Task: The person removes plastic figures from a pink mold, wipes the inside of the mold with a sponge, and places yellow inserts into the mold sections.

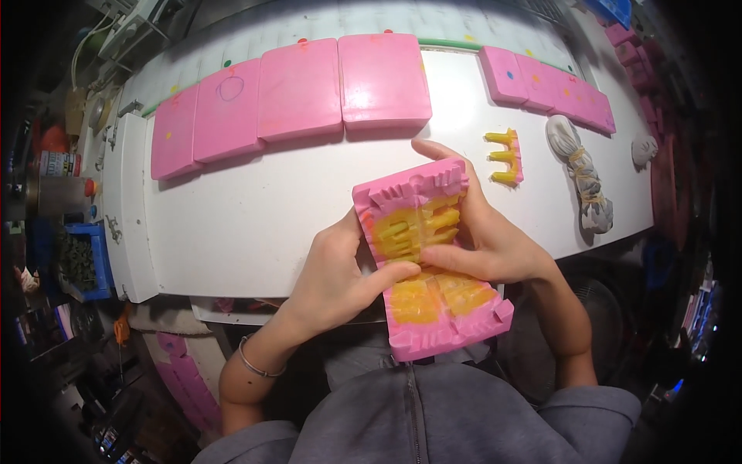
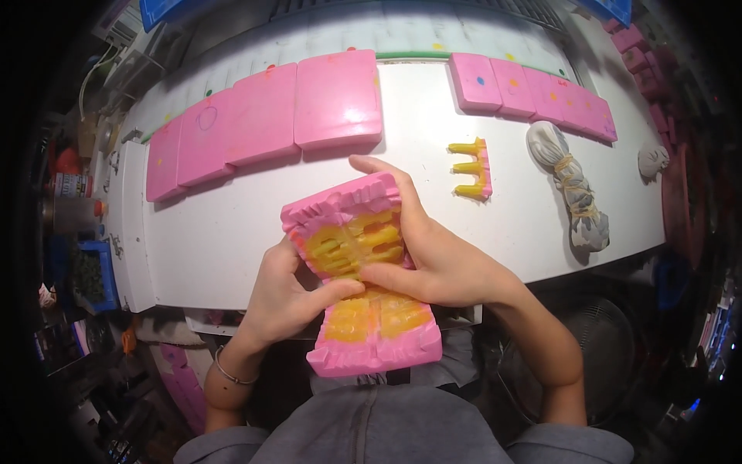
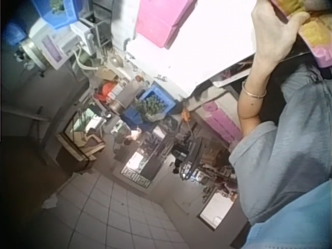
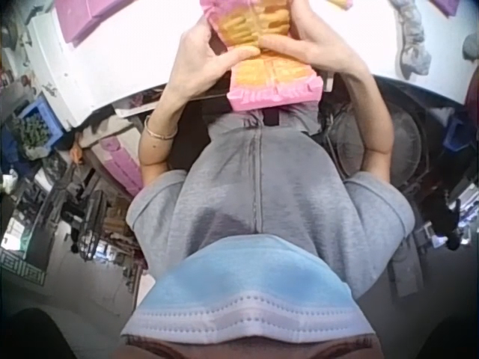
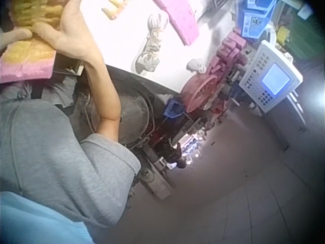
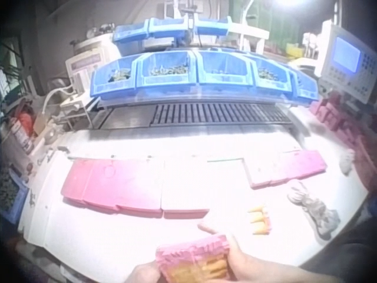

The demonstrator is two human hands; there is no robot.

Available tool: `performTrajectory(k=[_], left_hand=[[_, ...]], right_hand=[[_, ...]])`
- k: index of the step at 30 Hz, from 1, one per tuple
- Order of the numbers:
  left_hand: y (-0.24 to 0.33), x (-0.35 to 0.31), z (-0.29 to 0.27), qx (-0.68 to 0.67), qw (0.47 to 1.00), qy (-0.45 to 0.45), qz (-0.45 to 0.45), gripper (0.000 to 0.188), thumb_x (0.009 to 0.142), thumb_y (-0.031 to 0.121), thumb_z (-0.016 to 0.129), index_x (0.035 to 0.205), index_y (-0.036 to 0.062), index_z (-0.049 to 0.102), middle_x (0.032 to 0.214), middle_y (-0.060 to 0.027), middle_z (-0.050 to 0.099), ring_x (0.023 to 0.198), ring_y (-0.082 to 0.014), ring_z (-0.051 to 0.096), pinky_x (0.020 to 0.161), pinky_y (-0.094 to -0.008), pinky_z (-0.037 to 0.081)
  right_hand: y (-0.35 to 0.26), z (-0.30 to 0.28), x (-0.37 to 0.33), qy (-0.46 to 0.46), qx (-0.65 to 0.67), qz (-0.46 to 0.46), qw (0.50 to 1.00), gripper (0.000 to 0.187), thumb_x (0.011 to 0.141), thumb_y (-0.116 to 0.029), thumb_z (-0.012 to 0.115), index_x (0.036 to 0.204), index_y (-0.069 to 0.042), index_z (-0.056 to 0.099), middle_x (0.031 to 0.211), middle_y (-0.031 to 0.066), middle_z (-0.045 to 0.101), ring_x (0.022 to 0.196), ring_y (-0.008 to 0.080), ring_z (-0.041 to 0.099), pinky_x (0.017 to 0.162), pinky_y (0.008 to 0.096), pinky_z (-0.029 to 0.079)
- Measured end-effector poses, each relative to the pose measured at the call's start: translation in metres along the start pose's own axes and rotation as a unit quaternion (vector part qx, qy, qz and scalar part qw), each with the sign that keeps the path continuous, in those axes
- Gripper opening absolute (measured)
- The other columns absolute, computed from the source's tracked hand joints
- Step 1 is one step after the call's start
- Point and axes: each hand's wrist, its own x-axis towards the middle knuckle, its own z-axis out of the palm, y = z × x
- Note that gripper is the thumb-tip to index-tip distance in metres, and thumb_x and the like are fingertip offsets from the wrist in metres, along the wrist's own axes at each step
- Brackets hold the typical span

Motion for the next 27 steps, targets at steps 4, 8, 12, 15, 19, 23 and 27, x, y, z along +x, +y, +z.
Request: performTrajectory(k=[4, 8, 12, 15, 19, 23, 27], left_hand=[[0.000, 0.001, 0.001, -0.017, 1.000, -0.004, -0.026, 0.049, 0.075, 0.016, 0.072, 0.113, -0.0049, 0.049, 0.097, -0.0199, 0.062, 0.088, -0.0293, 0.063, 0.078, -0.0344, 0.048], [-0.004, 0.000, -0.005, 0.020, 1.000, -0.018, 0.003, 0.048, 0.075, 0.017, 0.073, 0.111, -0.0046, 0.050, 0.095, -0.0194, 0.062, 0.087, -0.0286, 0.063, 0.077, -0.0338, 0.048], [0.000, 0.001, 0.000, -0.026, 0.999, -0.009, -0.028, 0.048, 0.074, 0.015, 0.073, 0.111, -0.0042, 0.051, 0.095, -0.0200, 0.061, 0.086, -0.0295, 0.063, 0.077, -0.0343, 0.048], [0.002, 0.003, 0.001, 0.007, 0.999, -0.020, -0.039, 0.052, 0.073, 0.014, 0.074, 0.113, -0.0038, 0.048, 0.097, -0.0199, 0.061, 0.089, -0.0303, 0.063, 0.079, -0.0350, 0.048], [0.006, 0.004, 0.007, -0.026, 0.997, -0.006, -0.077, 0.059, 0.072, 0.014, 0.075, 0.119, -0.0032, 0.042, 0.102, -0.0204, 0.060, 0.095, -0.0325, 0.061, 0.082, -0.0359, 0.047], [0.011, 0.011, -0.011, 0.048, 0.997, -0.050, -0.022, 0.078, 0.072, 0.015, 0.075, 0.131, -0.0034, 0.029, 0.114, -0.0216, 0.056, 0.104, -0.0344, 0.058, 0.089, -0.0355, 0.044], [0.012, -0.001, -0.040, 0.019, 0.991, -0.129, -0.037, 0.071, 0.076, 0.008, 0.071, 0.134, -0.0055, 0.031, 0.117, -0.0204, 0.056, 0.107, -0.0265, 0.058, 0.094, -0.0334, 0.043]], right_hand=[[0.005, 0.006, -0.002, 0.028, 0.088, -0.021, 0.996, 0.070, 0.085, 0.000, 0.053, 0.141, 0.000, 0.011, 0.132, 0.0138, 0.034, 0.121, 0.0186, 0.039, 0.101, 0.0301, 0.033], [0.008, 0.017, -0.005, 0.065, 0.192, -0.020, 0.979, 0.062, 0.088, -0.002, 0.051, 0.140, 0.002, 0.016, 0.127, 0.0123, 0.039, 0.120, 0.0164, 0.040, 0.101, 0.0299, 0.033], [0.007, 0.019, -0.007, 0.075, 0.160, -0.017, 0.984, 0.062, 0.089, -0.002, 0.050, 0.139, 0.002, 0.015, 0.128, 0.0127, 0.038, 0.119, 0.0179, 0.040, 0.101, 0.0306, 0.033], [0.004, 0.018, -0.009, 0.060, 0.053, -0.019, 0.997, 0.070, 0.085, -0.004, 0.057, 0.138, 0.001, 0.011, 0.129, 0.0173, 0.036, 0.120, 0.0221, 0.042, 0.100, 0.0321, 0.035], [0.001, 0.018, -0.010, 0.048, 0.028, -0.026, 0.998, 0.084, 0.079, -0.005, 0.066, 0.141, 0.001, 0.009, 0.135, 0.0135, 0.028, 0.125, 0.0190, 0.034, 0.102, 0.0320, 0.033], [0.001, 0.018, -0.009, 0.061, 0.004, 0.032, 0.998, 0.089, 0.075, -0.001, 0.069, 0.141, -0.001, 0.009, 0.135, 0.0129, 0.027, 0.123, 0.0191, 0.037, 0.100, 0.0320, 0.036], [-0.007, 0.019, -0.004, 0.055, 0.005, 0.050, 0.997, 0.091, 0.074, 0.001, 0.069, 0.142, -0.003, 0.008, 0.133, 0.0119, 0.030, 0.120, 0.0189, 0.041, 0.098, 0.0323, 0.039]])
